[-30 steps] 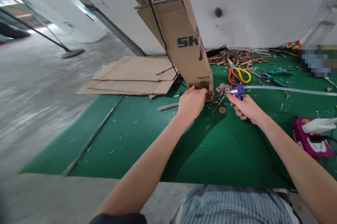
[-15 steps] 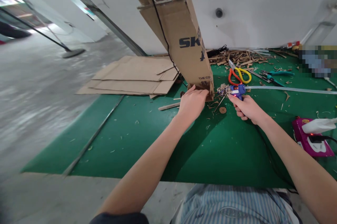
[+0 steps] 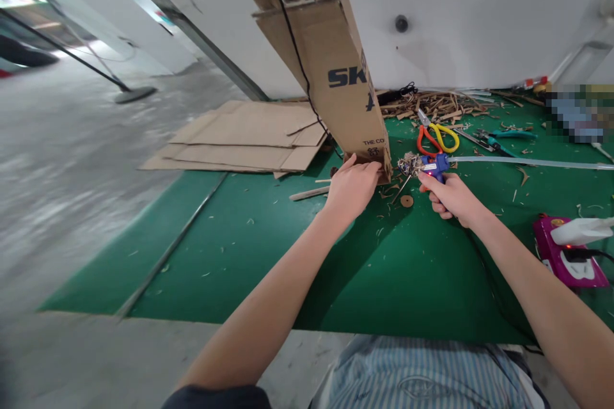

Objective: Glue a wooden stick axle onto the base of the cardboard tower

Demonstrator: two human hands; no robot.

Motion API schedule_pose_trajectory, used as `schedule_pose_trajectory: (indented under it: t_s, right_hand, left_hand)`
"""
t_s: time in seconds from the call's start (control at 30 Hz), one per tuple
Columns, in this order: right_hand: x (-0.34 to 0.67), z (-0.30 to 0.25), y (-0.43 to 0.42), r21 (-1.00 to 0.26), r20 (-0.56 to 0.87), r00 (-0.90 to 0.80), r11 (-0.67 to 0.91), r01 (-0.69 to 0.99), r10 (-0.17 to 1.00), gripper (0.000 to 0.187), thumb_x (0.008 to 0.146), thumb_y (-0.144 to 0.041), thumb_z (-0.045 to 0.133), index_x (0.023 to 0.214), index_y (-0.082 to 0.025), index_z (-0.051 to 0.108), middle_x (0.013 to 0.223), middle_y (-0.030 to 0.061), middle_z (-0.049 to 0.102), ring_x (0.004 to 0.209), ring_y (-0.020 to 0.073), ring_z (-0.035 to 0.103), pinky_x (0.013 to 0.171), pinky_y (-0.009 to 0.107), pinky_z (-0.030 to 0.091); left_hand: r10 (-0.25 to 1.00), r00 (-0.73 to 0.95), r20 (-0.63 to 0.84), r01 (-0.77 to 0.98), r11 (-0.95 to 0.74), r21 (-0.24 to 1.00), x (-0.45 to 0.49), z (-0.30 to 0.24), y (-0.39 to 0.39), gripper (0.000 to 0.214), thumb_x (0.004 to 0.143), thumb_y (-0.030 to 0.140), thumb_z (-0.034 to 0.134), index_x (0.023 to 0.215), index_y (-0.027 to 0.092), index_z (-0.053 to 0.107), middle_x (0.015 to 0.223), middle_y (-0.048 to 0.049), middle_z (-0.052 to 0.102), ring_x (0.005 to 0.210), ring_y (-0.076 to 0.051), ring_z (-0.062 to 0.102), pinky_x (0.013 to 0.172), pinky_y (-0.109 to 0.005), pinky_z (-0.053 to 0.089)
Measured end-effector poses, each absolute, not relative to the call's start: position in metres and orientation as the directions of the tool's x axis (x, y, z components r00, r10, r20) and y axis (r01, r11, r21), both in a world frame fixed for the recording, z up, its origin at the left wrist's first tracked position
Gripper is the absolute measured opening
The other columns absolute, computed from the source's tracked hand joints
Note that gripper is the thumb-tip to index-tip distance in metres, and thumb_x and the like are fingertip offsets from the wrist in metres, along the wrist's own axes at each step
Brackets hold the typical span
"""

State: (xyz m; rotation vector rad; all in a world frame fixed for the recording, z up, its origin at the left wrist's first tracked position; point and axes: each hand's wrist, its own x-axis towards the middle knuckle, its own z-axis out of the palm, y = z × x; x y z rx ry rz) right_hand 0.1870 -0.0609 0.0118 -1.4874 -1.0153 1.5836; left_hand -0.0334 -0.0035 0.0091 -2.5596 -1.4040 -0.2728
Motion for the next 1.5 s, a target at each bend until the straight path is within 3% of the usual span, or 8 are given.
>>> schedule_pose_trajectory:
  t_s: [0.2,0.57,0.97,1.33,1.5]
  right_hand:
    - [0.1872,0.0111,-0.0602,-0.902,-0.431,-0.072,-0.431,0.02,0.9,0.044,0.085,-0.06,0.068,0.076,-0.021,0.051,0.056,-0.0087,0.034,0.041,0.0041,0.029,0.032,0.017,0.018]
    - [0.1841,0.0143,-0.0606,-0.892,-0.452,-0.041,-0.449,0.057,0.891,0.045,0.086,-0.059,0.067,0.071,-0.022,0.046,0.055,-0.0081,0.034,0.041,0.0046,0.029,0.032,0.018,0.018]
    - [0.186,0.0106,-0.0597,-0.893,-0.45,-0.042,-0.447,0.056,0.892,0.048,0.084,-0.061,0.067,0.07,-0.022,0.044,0.056,-0.0077,0.035,0.041,0.0046,0.03,0.031,0.018,0.019]
    - [0.1867,0.0105,-0.0608,-0.905,-0.426,-0.059,-0.426,0.013,0.903,0.04,0.086,-0.059,0.066,0.084,-0.021,0.057,0.057,-0.0082,0.034,0.041,0.0041,0.028,0.033,0.018,0.017]
    - [0.1851,0.0116,-0.0611,-0.907,-0.421,-0.041,-0.422,-0.009,0.906,0.04,0.086,-0.059,0.067,0.084,-0.021,0.055,0.057,-0.0086,0.034,0.041,0.0046,0.029,0.034,0.018,0.017]
  left_hand:
    - [0.816,0.516,0.26,0.857,-0.497,-0.139,-0.0331,0.0087,-0.0028,0.027,0.09,0.003,0.042,0.1,0.011,0.066,0.079,-0.0088,0.075,0.08,-0.021,0.074,0.112,-0.041,0.044]
    - [0.8,0.543,0.255,0.837,-0.541,-0.082,-0.0335,0.0096,-0.0031,0.032,0.087,-0.001,0.041,0.098,0.015,0.066,0.082,-0.0089,0.075,0.083,-0.023,0.073,0.114,-0.046,0.042]
    - [0.785,0.559,0.266,0.828,-0.545,-0.133,-0.0346,0.0076,-0.0028,0.034,0.086,-0.001,0.041,0.098,0.017,0.067,0.086,-0.0072,0.076,0.087,-0.022,0.072,0.115,-0.044,0.041]
    - [0.81,0.52,0.27,0.852,-0.515,-0.094,-0.0336,0.0058,-0.0023,0.027,0.091,0.006,0.043,0.108,0.011,0.064,0.08,-0.0087,0.075,0.079,-0.021,0.072,0.115,-0.044,0.039]
    - [0.806,0.519,0.286,0.854,-0.504,-0.129,-0.0342,0.008,-0.0023,0.026,0.091,0.004,0.042,0.099,0.013,0.065,0.077,-0.0077,0.074,0.075,-0.02,0.072,0.115,-0.043,0.038]
